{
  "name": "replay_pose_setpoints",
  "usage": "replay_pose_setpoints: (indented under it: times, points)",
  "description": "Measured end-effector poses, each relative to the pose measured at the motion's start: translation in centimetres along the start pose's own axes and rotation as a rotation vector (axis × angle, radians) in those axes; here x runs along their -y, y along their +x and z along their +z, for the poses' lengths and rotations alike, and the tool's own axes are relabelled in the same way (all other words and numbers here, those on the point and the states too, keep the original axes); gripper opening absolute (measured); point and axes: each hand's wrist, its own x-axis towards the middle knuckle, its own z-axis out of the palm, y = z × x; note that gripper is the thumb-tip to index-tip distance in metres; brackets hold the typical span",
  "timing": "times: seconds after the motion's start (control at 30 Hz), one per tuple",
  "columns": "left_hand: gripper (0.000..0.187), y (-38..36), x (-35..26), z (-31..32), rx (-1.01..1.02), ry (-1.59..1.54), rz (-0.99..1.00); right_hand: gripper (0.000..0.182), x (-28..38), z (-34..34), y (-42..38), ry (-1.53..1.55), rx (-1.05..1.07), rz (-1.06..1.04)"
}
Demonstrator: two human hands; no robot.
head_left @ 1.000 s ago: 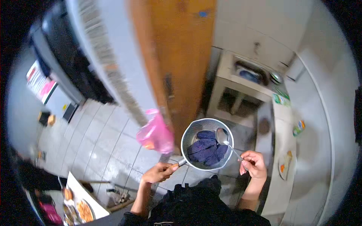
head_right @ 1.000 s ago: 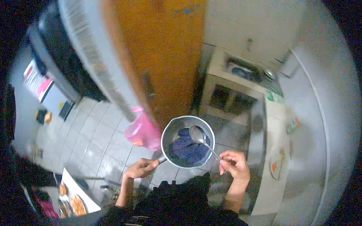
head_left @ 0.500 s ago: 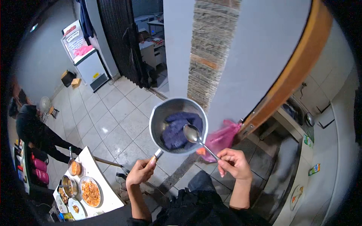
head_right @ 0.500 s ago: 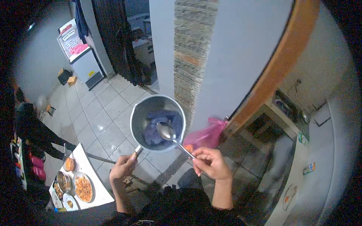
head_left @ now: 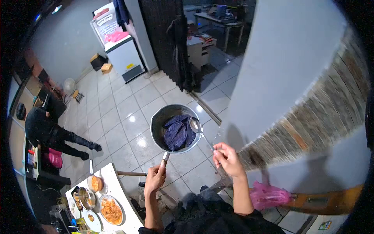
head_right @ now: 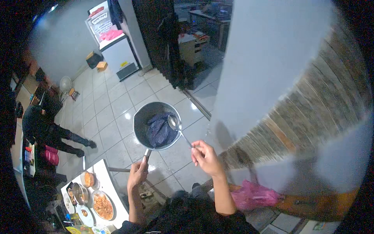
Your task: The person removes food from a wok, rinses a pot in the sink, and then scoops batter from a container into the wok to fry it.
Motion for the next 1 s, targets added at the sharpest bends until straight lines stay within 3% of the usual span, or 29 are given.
replay_pose_setpoints:
  times: [0.2,0.33,0.6,0.8,1.0]
  points:
    - [0.048,8.0,-1.9,-4.1,-0.153,-0.043,0.003,0.013,0.4,3.3,11.7,-0.076,-0.04,0.07]
    - [0.048,17.0,-3.7,-7.0,-0.195,-0.006,0.053,0.014,-1.5,4.2,21.0,-0.186,-0.131,-0.087]
    - [0.052,34.5,-9.1,-13.7,-0.059,0.009,0.152,0.016,-1.9,7.2,37.4,-0.12,-0.265,-0.167]
    - [0.047,41.0,-13.3,-17.8,-0.07,-0.103,0.087,0.015,-0.4,9.6,47.6,-0.12,-0.217,-0.151]
    - [0.049,50.0,-14.3,-25.3,-0.185,-0.311,0.05,0.015,-1.8,14.8,64.2,-0.131,0.058,-0.151]
